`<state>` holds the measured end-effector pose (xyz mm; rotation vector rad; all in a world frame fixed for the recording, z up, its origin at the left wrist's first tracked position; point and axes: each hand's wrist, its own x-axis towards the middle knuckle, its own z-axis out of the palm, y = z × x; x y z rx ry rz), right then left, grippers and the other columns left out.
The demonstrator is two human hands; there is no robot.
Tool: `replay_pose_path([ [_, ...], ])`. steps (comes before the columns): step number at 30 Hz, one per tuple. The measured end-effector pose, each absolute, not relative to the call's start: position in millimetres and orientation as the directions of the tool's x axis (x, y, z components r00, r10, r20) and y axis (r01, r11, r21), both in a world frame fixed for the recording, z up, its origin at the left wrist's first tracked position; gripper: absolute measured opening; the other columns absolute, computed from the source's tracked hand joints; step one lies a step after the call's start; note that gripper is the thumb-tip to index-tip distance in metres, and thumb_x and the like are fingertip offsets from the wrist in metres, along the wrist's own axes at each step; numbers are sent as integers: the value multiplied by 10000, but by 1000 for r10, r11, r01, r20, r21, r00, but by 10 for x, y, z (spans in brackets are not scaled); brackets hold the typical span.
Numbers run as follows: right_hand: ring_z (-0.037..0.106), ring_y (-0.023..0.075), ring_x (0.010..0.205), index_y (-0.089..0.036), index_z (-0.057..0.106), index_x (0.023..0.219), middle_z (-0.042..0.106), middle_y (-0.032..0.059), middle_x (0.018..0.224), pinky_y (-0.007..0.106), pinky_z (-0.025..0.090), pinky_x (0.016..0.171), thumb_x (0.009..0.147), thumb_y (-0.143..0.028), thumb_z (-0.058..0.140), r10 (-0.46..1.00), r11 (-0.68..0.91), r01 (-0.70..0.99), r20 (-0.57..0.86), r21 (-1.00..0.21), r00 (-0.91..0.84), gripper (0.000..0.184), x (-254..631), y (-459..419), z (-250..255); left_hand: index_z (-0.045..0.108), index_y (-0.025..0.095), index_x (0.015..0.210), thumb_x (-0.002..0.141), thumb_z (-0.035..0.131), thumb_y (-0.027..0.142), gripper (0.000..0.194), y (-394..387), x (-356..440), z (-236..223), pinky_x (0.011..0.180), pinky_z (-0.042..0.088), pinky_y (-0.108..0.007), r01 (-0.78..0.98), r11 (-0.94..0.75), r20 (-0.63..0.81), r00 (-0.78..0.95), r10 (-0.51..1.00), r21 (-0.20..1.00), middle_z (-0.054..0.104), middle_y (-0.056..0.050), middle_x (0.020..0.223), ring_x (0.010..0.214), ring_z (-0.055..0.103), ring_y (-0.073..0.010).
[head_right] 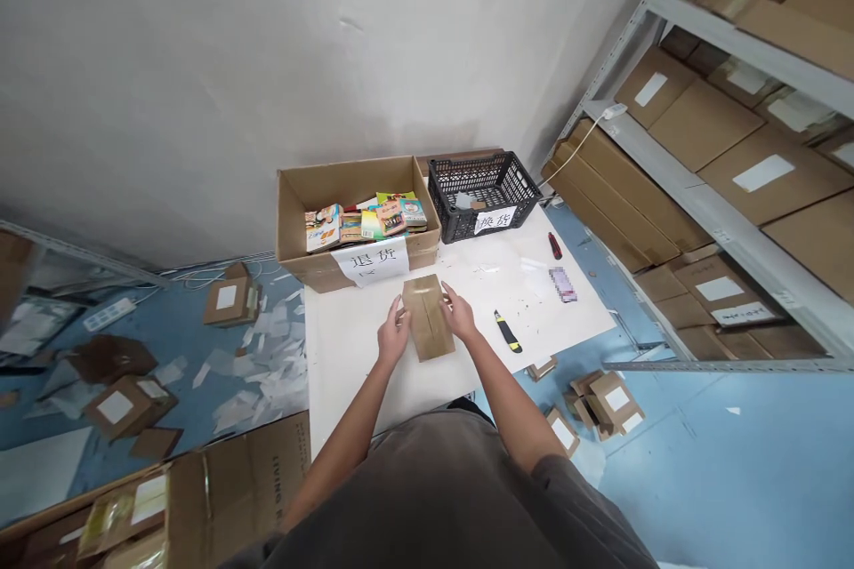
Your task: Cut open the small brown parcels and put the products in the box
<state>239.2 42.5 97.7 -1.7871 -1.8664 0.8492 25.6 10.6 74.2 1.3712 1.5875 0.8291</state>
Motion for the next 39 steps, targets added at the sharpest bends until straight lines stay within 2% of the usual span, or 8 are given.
replay_pose_path([
  [9,712,249,1115,-309,232,1666,733,39,1290,355,536,974,1054,-398,494,869,-89,822,-447,-562,-211,672,2476,537,519,220,229,1658,992,500,444,753,47,520,209,1220,359,-404,419,264,-318,62,946,869,345,-75,1688,1546,342,-238],
  [14,660,247,1222,-298,238,1668,631,66,1454,354,513,1020,985,-213,512,910,-52,825,-366,-563,-193,741,2665,330,570,151,248,1670,953,570,496,867,-315,418,174,1155,440,-423,392,356,-391,10,920,848,352,-111,1681,1433,509,-266],
  [19,563,280,1362,-309,215,1671,495,80,1588,381,497,1057,845,-194,673,733,125,747,-446,-653,-513,952,2858,-98,514,232,321,1651,808,752,353,991,-663,516,229,1170,430,-406,458,220,-326,167,930,861,292,-43,1712,1541,350,-275],
  [24,637,257,1273,-322,253,1660,644,61,1440,374,504,1049,993,-291,557,850,122,719,-302,-684,-432,734,2969,41,622,261,320,1646,922,657,433,833,-471,650,485,1043,541,-393,430,316,-324,-56,944,846,590,-65,1514,1279,640,-247],
  [26,669,246,1224,-339,276,1650,678,39,1393,366,523,1028,1034,-331,507,895,140,690,-207,-710,-395,658,2981,273,717,261,300,1648,945,624,495,815,-295,681,598,998,565,-386,377,284,-256,-123,959,882,623,-80,1473,1257,647,-247],
  [33,576,221,1351,-302,500,1542,612,34,1479,379,465,1132,1064,-326,410,894,195,596,-109,-779,-435,487,2789,743,808,302,289,1637,977,544,557,752,7,803,654,1084,506,-426,273,273,-230,-181,956,923,470,-85,1615,1438,492,-285],
  [36,563,244,1363,-305,436,1584,551,40,1542,423,465,1144,997,-258,491,895,184,592,-115,-784,-431,592,2861,611,752,349,333,1616,941,617,561,761,-175,748,576,1141,454,-440,338,233,-180,-181,967,912,334,-50,1694,1546,331,-302],
  [39,504,262,1421,-297,324,1638,451,55,1619,455,445,1166,891,-183,565,876,193,575,-125,-795,-466,793,2988,344,649,215,331,1658,842,750,548,999,-416,763,438,1142,452,-461,289,253,-225,-125,966,923,289,-87,1709,1511,390,-330],
])
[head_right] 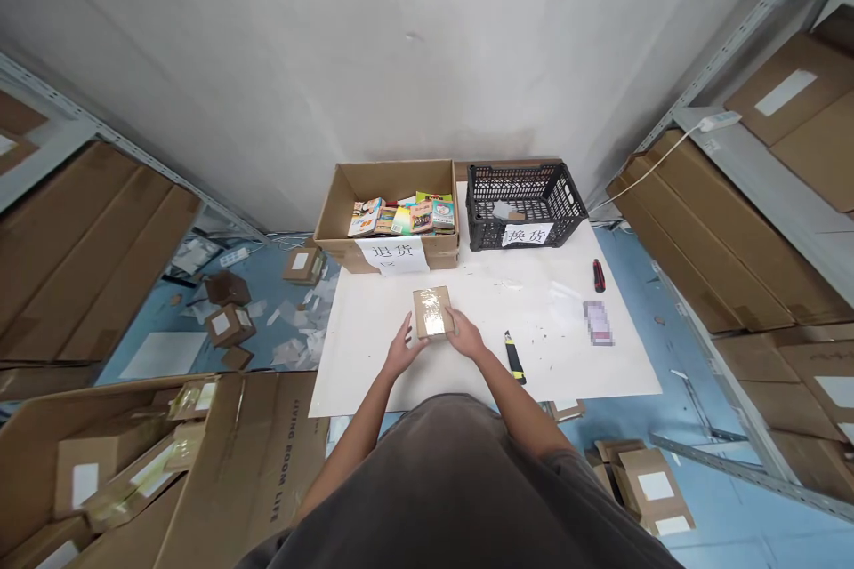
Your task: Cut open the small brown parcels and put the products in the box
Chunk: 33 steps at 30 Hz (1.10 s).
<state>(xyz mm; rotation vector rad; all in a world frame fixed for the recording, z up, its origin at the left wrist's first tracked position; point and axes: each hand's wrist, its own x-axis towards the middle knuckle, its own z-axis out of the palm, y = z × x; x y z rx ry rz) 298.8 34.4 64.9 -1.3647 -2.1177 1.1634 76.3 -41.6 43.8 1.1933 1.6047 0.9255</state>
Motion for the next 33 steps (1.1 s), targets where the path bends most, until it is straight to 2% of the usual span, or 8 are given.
replay_pose_path([
  [4,551,243,1367,-298,269,1656,513,66,1569,442,470,1133,920,-155,485,871,188,581,-139,-792,-471,780,3017,173,602,191,275,1666,890,682,519,950,-522,931,310,1069,510,-419,175,309,-277,-185,943,935,484,-132,1591,1345,576,-280],
  [9,617,224,1285,-329,243,1660,626,23,1457,391,480,1111,1015,-266,464,906,178,603,-110,-777,-408,685,2864,562,793,293,249,1641,967,561,528,777,-359,895,396,913,578,-358,221,297,-223,-305,926,929,655,-120,1379,1122,682,-226],
  [14,502,241,1424,-271,284,1655,440,45,1632,391,424,1171,1029,-281,452,876,145,678,-225,-721,-427,648,2610,755,604,122,266,1676,932,607,479,913,-259,796,277,987,552,-394,259,357,-307,-214,927,897,483,-117,1597,1293,606,-264],
  [18,467,255,1450,-284,289,1653,391,69,1659,392,428,1158,1044,-309,470,848,109,805,-368,-584,-382,636,2534,601,391,127,250,1674,891,668,460,974,-234,677,183,1174,404,-467,439,406,-374,-161,913,801,374,-121,1669,1487,428,-315],
  [23,274,313,1543,-300,360,1629,274,74,1709,429,360,1195,1036,-378,511,873,250,843,-266,-477,-409,617,2709,442,411,120,243,1670,626,894,560,1338,90,318,367,1241,290,-505,763,217,-321,-13,947,608,16,-139,1754,1581,179,-423],
  [26,228,327,1557,-303,395,1613,267,75,1710,447,336,1201,1033,-359,502,877,283,851,-240,-442,-416,593,3045,357,398,66,274,1672,494,948,575,1501,365,219,415,1238,280,-533,845,123,-422,129,898,520,-12,-134,1755,1584,101,-465],
  [29,222,329,1555,-287,386,1617,277,87,1704,470,309,1212,1031,-332,476,908,205,891,-261,-405,-327,595,3597,221,292,19,237,1670,489,936,578,1533,522,223,357,1229,309,-496,874,95,-465,158,871,476,-74,-173,1744,1582,149,-445],
  [33,318,322,1488,-236,380,1614,396,135,1624,450,352,1181,1000,-268,485,919,-68,932,-385,-356,-80,624,4351,-31,64,-52,217,1664,495,932,582,1571,525,269,305,1207,358,-451,898,94,-474,136,870,431,-94,-171,1741,1576,211,-411],
])
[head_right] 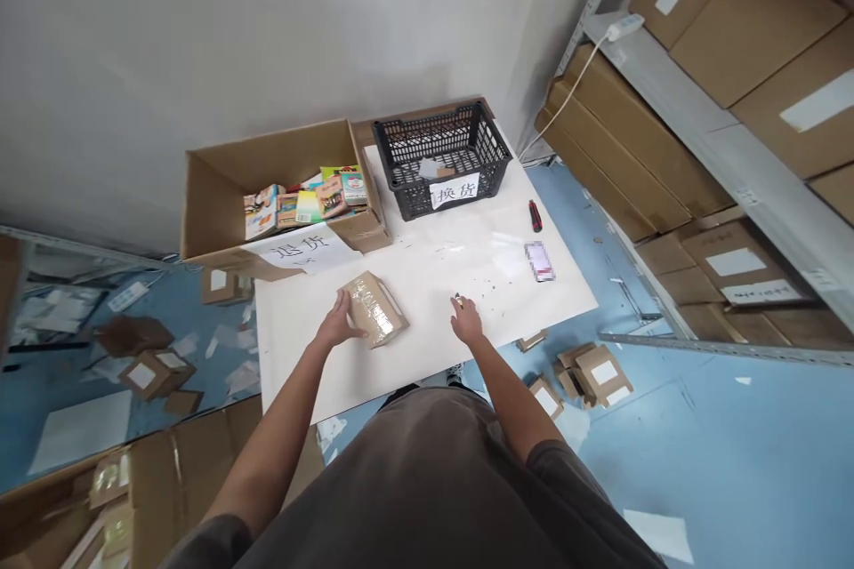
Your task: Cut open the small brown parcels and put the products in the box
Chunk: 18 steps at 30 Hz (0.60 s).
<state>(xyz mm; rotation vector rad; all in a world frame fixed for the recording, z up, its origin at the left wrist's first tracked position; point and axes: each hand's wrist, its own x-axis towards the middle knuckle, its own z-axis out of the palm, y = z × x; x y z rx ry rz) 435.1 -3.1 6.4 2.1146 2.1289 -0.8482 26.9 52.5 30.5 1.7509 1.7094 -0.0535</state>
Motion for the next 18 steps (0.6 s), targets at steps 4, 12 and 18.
replay_pose_path([
  [4,476,325,1329,-232,386,1589,527,174,1450,387,489,1015,957,-262,575,844,-252,906,-536,-339,34,660,4660,-175,-201,-68,255,1662,505,930,608,1568,416,410,372,1153,421,-454,935,146,-512,43,858,323,-67,-146,1749,1525,334,-421],
  [12,632,300,1128,-169,233,1648,559,203,1367,373,523,932,883,-151,552,836,-310,843,-549,-441,20,829,4517,25,-201,21,297,1670,505,914,619,1503,209,729,526,1062,473,-476,927,264,-546,-81,834,267,-40,-107,1757,1426,442,-439],
  [18,619,273,1183,-241,194,1669,545,133,1466,401,483,1044,998,-242,403,935,13,685,-234,-729,-267,703,3745,506,475,69,354,1665,462,923,574,1492,208,761,536,994,510,-503,895,326,-556,-112,824,304,-35,-36,1763,1437,378,-463],
])
